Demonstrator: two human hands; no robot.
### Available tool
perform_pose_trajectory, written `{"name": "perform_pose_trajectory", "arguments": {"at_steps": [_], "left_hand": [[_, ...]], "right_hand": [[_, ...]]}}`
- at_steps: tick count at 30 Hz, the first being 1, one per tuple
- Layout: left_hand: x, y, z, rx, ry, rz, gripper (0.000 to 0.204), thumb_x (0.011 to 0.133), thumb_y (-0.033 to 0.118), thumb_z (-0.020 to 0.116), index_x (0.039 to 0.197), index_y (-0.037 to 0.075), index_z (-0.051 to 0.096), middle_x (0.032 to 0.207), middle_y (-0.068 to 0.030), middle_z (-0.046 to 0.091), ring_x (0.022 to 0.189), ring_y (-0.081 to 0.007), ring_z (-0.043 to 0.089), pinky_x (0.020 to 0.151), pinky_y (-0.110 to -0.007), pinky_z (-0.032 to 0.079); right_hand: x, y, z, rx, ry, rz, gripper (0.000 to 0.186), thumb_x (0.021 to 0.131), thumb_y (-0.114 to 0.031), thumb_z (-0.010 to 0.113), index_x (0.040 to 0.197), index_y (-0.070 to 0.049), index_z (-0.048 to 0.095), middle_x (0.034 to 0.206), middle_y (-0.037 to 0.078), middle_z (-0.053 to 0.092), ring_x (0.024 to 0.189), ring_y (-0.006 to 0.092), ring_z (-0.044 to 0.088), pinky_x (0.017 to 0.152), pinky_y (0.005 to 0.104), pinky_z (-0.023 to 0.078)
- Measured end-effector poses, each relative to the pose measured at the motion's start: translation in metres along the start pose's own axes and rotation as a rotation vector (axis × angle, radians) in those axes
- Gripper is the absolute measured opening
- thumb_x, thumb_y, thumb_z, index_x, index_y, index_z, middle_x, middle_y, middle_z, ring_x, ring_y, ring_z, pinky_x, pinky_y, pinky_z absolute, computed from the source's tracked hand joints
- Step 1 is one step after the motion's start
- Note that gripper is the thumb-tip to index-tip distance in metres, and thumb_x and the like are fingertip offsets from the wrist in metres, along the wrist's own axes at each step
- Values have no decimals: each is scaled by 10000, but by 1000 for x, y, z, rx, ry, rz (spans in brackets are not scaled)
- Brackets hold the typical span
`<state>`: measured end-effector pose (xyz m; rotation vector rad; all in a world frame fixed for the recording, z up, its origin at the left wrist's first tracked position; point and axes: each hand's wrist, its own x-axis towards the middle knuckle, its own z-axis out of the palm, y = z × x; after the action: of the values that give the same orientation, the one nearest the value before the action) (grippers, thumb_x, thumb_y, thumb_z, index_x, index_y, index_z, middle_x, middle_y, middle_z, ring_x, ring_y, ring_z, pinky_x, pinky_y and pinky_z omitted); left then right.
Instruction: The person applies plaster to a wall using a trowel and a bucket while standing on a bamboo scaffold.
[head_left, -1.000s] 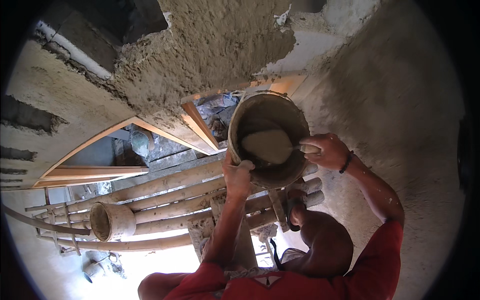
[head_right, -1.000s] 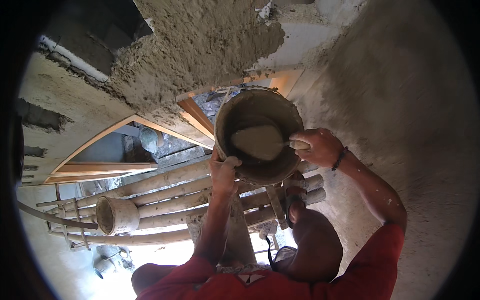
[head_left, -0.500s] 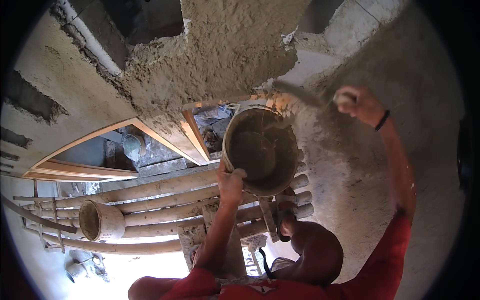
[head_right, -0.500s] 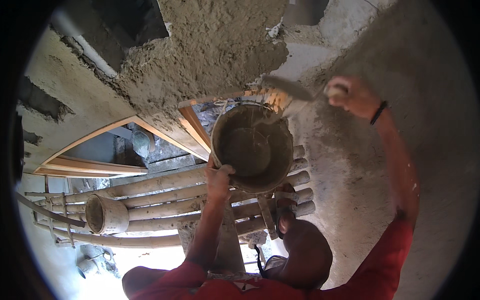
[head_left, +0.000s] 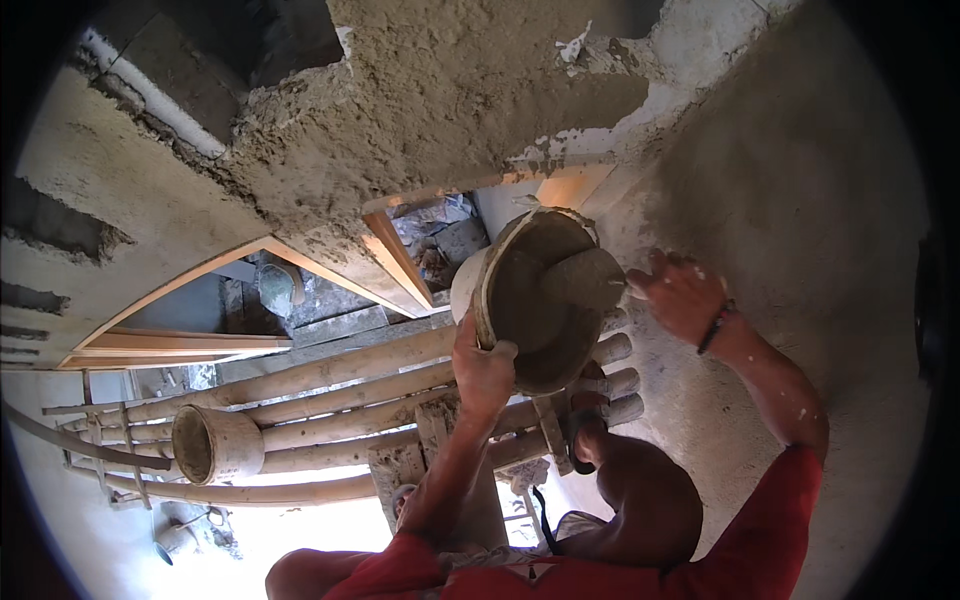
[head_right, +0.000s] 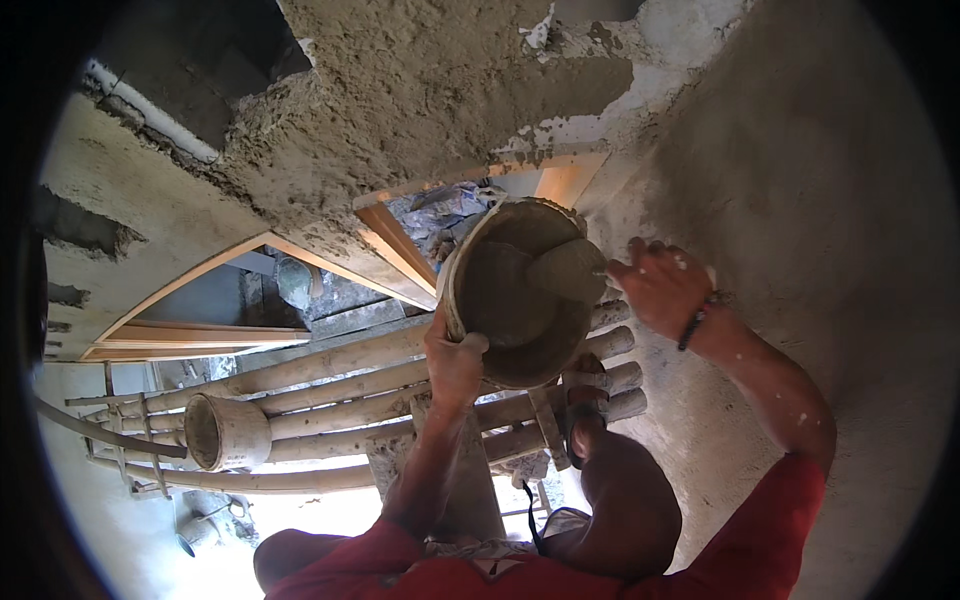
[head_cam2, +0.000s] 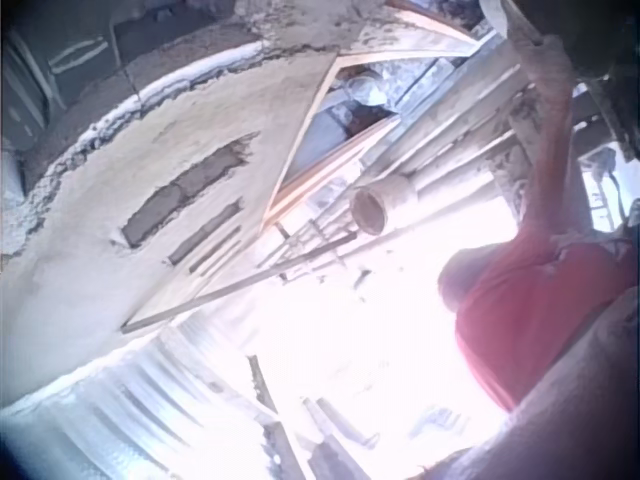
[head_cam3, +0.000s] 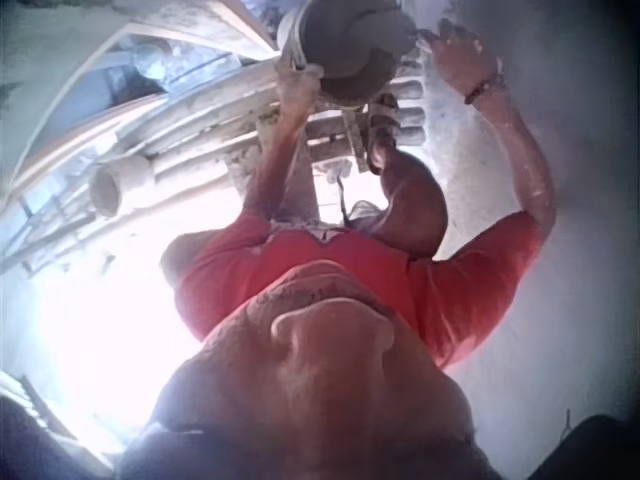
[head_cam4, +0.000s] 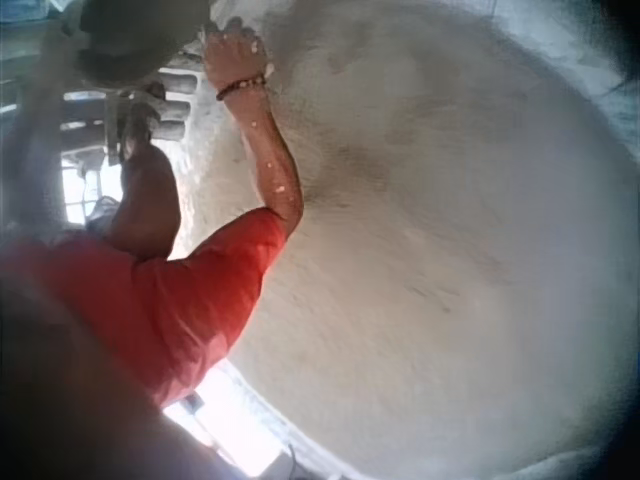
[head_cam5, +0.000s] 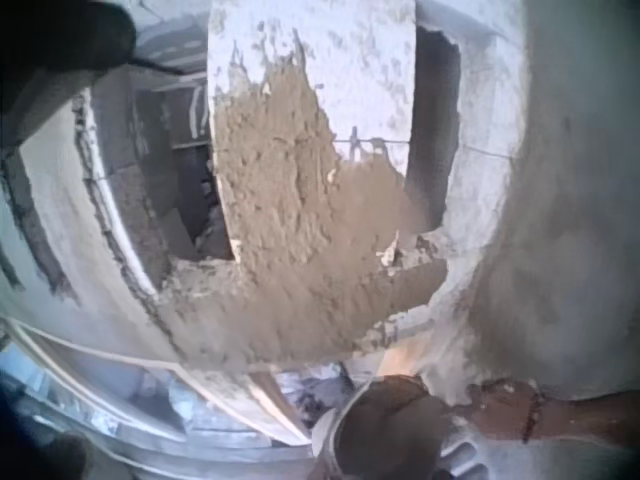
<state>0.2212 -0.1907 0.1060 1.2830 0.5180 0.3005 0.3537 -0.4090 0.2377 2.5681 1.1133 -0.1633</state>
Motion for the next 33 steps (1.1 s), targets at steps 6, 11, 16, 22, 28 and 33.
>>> {"name": "perform_pose_trajectory", "arguments": {"at_steps": [6,11,16,22,28,33], "left_hand": [[-2,5,2,112,6,79,520,681,-39,545,1199,-30,586,1047,-145,655,961,-220,630,875,-323,485],[6,11,-2,-129,-36,-23,557,682,-69,519,1237,-41,564,1093,-101,649,967,-173,610,873,-286,484],[15,-4,-17,-303,40,-125,564,685,-100,505,1241,-23,557,1033,-64,651,897,-154,608,813,-265,496],[19,-33,-15,-389,161,-259,444,715,-84,524,1139,36,576,896,-39,609,763,-157,580,723,-282,507],[33,-47,-13,-454,293,-406,412,723,-57,545,1119,55,562,882,-55,599,760,-175,587,677,-311,527],[56,-70,2,-527,246,-367,411,713,-56,549,1099,83,565,877,-55,595,752,-177,579,666,-325,532]], "right_hand": [[35,-29,72,275,-302,-60,381,815,-206,646,1192,-153,635,981,169,680,974,342,662,881,467,529],[29,-35,106,563,-296,3,422,785,-232,680,1195,-145,629,995,177,690,964,375,654,866,463,537],[36,-25,113,788,-27,-80,412,746,-203,711,1145,-124,647,993,171,687,950,335,663,834,437,550],[28,6,37,743,148,-78,351,729,-134,710,1076,-99,669,967,151,687,907,321,669,827,427,540],[18,32,-43,751,125,-147,304,738,-132,710,1035,-70,681,965,154,691,894,322,673,815,402,535],[65,70,-44,707,4,-81,295,764,-152,710,1020,-8,680,987,170,698,896,291,682,806,369,531]]}}
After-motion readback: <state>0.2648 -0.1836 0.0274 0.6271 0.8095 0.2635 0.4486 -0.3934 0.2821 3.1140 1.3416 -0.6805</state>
